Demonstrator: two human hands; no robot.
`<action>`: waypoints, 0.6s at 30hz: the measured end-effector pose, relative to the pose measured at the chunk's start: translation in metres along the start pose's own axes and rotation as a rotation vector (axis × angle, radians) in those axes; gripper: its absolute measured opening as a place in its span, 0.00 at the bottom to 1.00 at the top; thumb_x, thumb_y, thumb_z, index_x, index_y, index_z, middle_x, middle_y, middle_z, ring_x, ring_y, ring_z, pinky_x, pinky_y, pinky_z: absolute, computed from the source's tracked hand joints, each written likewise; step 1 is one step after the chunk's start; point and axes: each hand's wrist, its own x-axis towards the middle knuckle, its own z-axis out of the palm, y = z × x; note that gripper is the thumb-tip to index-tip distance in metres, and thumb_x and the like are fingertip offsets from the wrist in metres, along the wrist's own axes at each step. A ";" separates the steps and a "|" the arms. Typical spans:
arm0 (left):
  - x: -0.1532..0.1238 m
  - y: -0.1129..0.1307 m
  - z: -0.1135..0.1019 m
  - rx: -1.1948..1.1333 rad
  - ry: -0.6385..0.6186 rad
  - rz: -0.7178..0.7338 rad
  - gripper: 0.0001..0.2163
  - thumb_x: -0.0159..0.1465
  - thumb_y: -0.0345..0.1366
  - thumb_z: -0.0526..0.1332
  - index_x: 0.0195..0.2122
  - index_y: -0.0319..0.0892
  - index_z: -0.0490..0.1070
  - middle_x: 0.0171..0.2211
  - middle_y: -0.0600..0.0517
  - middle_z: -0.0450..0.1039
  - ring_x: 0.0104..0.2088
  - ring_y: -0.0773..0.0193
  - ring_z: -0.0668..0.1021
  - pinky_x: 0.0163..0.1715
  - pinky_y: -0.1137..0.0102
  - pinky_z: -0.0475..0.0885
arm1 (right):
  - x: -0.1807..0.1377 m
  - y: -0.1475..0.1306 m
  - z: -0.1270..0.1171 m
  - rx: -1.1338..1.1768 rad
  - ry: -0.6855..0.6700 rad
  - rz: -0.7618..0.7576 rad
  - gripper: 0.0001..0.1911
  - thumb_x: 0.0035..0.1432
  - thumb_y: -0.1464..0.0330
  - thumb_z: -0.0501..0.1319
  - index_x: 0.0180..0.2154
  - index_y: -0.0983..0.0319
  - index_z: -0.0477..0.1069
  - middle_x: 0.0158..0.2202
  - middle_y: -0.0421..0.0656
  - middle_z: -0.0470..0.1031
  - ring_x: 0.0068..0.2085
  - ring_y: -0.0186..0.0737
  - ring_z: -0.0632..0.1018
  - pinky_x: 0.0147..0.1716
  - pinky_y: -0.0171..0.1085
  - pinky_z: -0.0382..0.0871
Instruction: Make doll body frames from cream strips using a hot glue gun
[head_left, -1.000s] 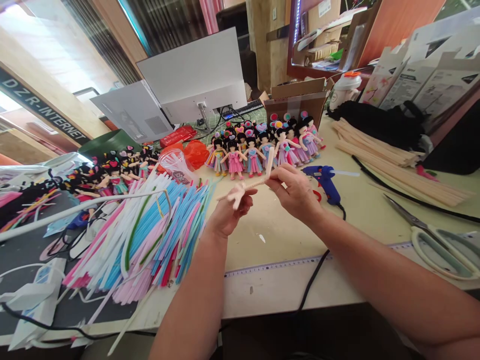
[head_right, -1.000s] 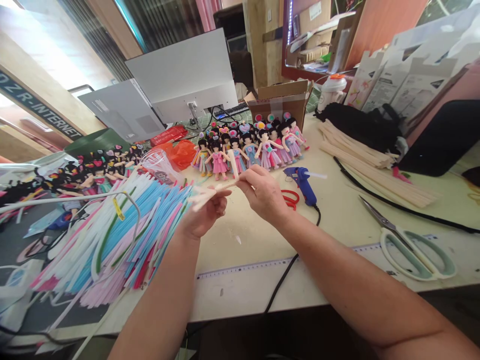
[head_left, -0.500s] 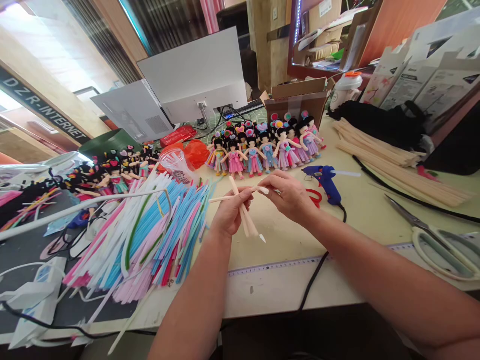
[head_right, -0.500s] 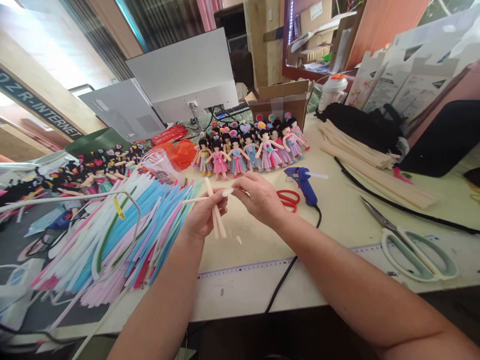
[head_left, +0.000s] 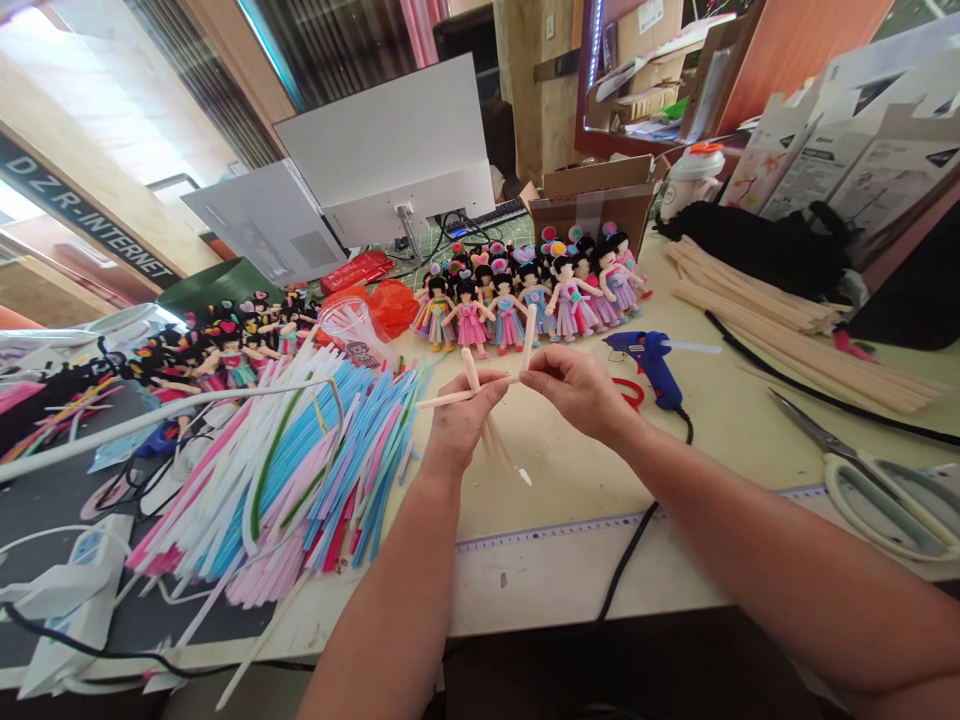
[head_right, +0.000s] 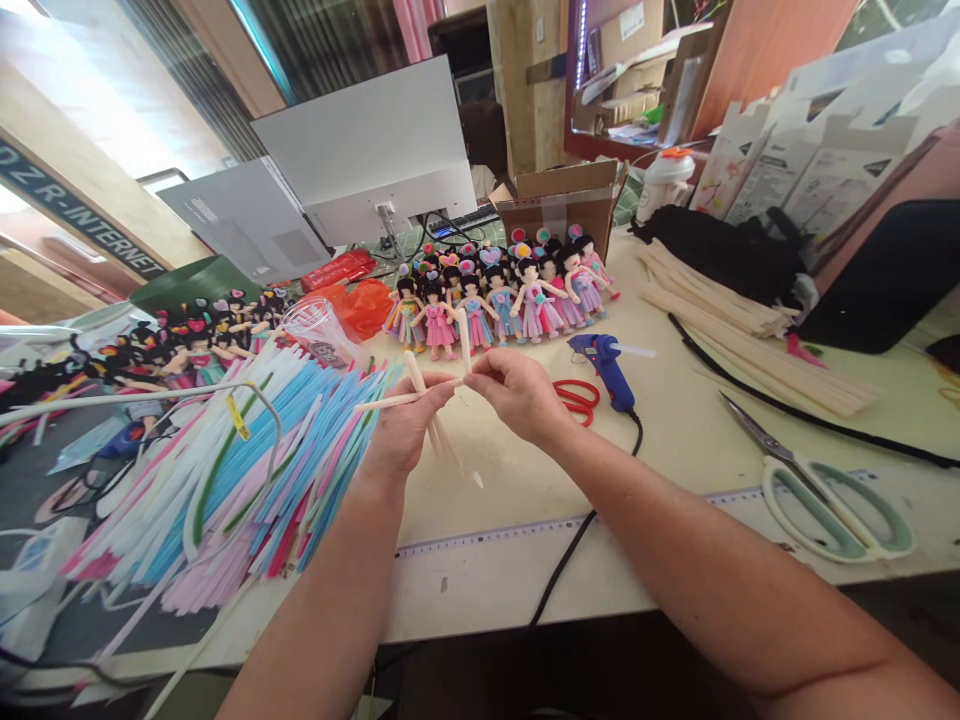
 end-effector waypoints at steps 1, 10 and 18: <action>0.000 0.001 0.000 0.013 -0.007 0.009 0.07 0.49 0.37 0.70 0.28 0.42 0.77 0.26 0.54 0.73 0.30 0.66 0.71 0.34 0.69 0.66 | 0.000 0.000 0.000 0.014 0.000 0.013 0.11 0.54 0.61 0.60 0.25 0.61 0.65 0.23 0.37 0.65 0.26 0.33 0.64 0.27 0.36 0.56; -0.003 0.000 0.002 0.059 0.003 0.003 0.09 0.49 0.39 0.70 0.29 0.42 0.78 0.27 0.53 0.75 0.32 0.65 0.73 0.35 0.69 0.67 | 0.000 -0.004 0.000 0.074 -0.001 0.054 0.12 0.53 0.60 0.60 0.25 0.61 0.64 0.22 0.36 0.64 0.25 0.32 0.62 0.26 0.36 0.55; -0.003 0.004 0.001 0.081 -0.013 0.047 0.06 0.50 0.38 0.69 0.28 0.42 0.77 0.27 0.54 0.74 0.31 0.65 0.72 0.34 0.69 0.67 | 0.001 -0.010 -0.003 0.127 -0.058 0.082 0.14 0.52 0.58 0.60 0.24 0.61 0.64 0.21 0.36 0.61 0.24 0.31 0.61 0.24 0.35 0.54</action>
